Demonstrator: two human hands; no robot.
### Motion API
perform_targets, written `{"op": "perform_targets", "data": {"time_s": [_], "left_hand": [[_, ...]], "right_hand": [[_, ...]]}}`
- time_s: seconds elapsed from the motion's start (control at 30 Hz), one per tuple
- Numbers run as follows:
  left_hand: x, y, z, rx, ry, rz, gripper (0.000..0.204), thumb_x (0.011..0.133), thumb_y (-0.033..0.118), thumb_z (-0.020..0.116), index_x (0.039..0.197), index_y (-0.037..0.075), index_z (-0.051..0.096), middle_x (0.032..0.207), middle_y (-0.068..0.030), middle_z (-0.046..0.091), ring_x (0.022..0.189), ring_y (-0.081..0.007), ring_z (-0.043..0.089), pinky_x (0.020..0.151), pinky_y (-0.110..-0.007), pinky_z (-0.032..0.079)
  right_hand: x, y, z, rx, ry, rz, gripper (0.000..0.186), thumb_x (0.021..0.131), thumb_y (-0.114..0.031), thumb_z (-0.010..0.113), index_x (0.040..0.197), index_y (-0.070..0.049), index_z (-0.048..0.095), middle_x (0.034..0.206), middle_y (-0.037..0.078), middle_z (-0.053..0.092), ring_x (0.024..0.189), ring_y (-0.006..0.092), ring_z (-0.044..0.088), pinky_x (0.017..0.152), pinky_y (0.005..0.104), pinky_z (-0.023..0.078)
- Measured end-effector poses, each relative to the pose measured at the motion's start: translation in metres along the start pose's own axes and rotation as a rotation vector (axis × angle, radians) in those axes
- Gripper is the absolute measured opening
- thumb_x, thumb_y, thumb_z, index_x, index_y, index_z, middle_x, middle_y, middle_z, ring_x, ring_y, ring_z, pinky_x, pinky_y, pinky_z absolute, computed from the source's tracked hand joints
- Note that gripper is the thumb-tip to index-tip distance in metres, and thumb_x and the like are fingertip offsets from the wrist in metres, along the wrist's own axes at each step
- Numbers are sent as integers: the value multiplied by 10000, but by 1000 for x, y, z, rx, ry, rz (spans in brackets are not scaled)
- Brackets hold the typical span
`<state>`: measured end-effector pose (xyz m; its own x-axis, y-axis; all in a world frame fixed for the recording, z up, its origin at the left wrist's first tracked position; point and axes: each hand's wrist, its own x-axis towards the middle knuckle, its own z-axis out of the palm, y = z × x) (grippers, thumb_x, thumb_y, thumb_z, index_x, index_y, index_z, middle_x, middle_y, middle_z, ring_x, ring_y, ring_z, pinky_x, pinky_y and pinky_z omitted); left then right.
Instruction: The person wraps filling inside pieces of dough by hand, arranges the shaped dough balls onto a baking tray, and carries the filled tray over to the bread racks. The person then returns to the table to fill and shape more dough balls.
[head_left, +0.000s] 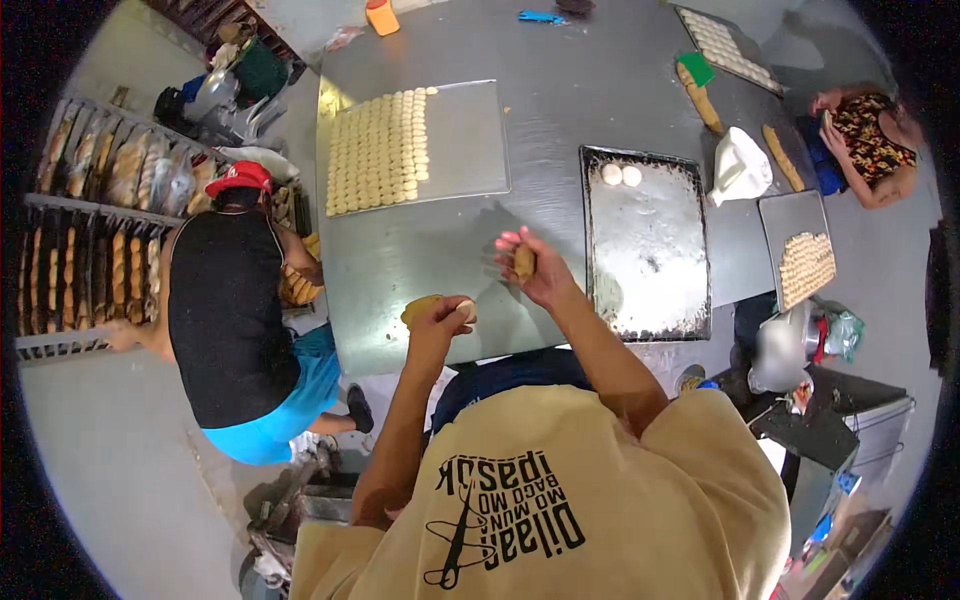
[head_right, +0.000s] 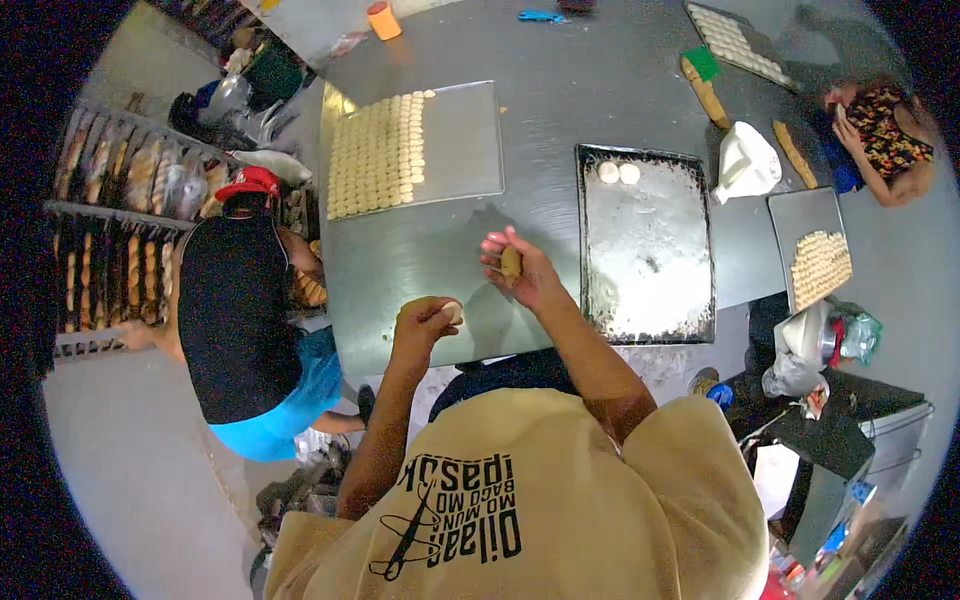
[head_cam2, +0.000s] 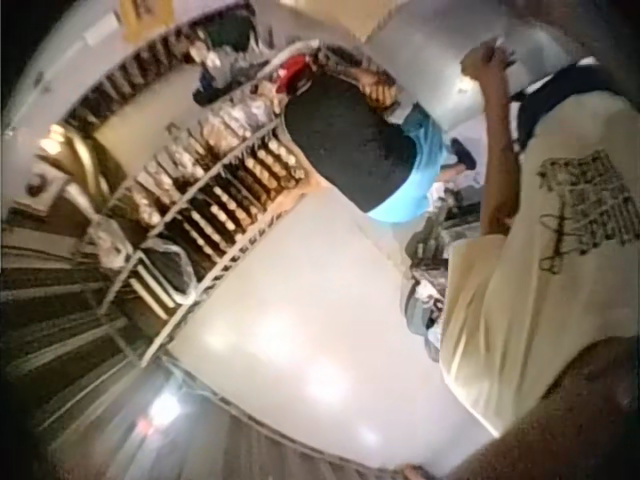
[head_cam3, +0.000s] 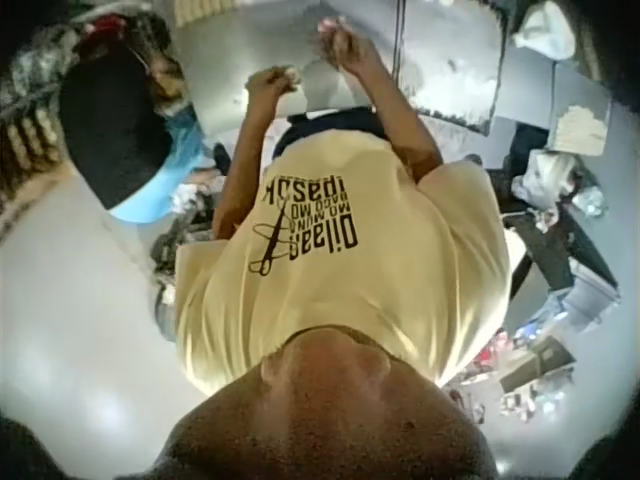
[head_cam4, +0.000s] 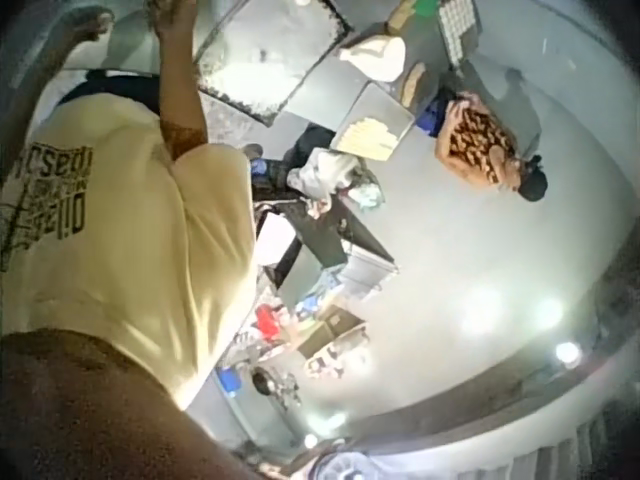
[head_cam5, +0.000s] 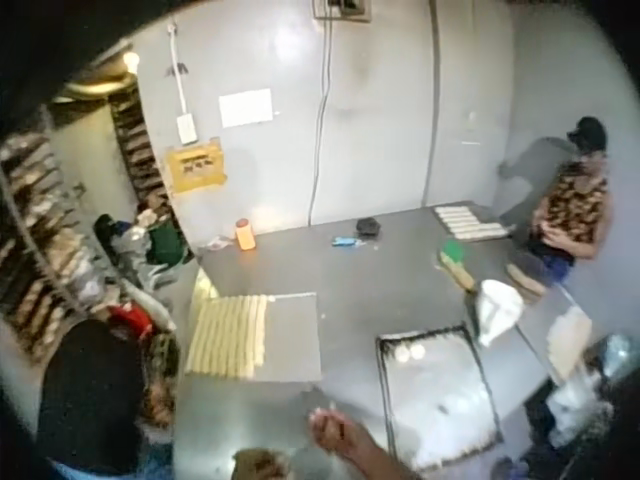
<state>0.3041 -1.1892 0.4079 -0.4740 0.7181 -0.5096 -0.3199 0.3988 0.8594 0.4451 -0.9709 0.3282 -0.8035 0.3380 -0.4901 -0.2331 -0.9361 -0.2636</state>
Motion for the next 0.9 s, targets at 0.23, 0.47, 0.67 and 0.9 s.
{"op": "perform_targets", "data": {"time_s": [0.23,0.47,0.67,0.9], "left_hand": [[8,0,-43,59,-41,-58,261,1032,184,743,1226,15,784,1043,-80,804,887,-178,768,785,-310,598],[14,-15,-76,57,-140,-44,262,1038,159,738,1243,2,778,1039,-84,803,895,-178,767,803,-324,607],[26,-9,-89,62,-140,107,233,1029,124,747,1217,-8,787,1037,-67,796,929,-163,753,868,-339,616],[16,32,-75,-165,-131,29,270,1024,115,765,1238,-49,769,1070,-109,799,922,-200,768,868,-328,647]], "right_hand": [[-43,-6,76,-140,-289,-322,417,1117,-182,597,1510,-47,560,1502,186,630,1199,263,732,809,312,619],[-25,18,103,-34,116,-269,495,1134,-477,599,804,-108,600,849,91,666,571,156,500,421,284,320],[-22,26,107,-142,-146,-270,501,1112,-466,642,747,-133,558,708,62,607,509,167,475,459,303,349],[-86,26,151,-771,-92,-379,369,1039,87,615,1401,25,642,1333,138,620,1202,324,747,1049,400,622]]}}
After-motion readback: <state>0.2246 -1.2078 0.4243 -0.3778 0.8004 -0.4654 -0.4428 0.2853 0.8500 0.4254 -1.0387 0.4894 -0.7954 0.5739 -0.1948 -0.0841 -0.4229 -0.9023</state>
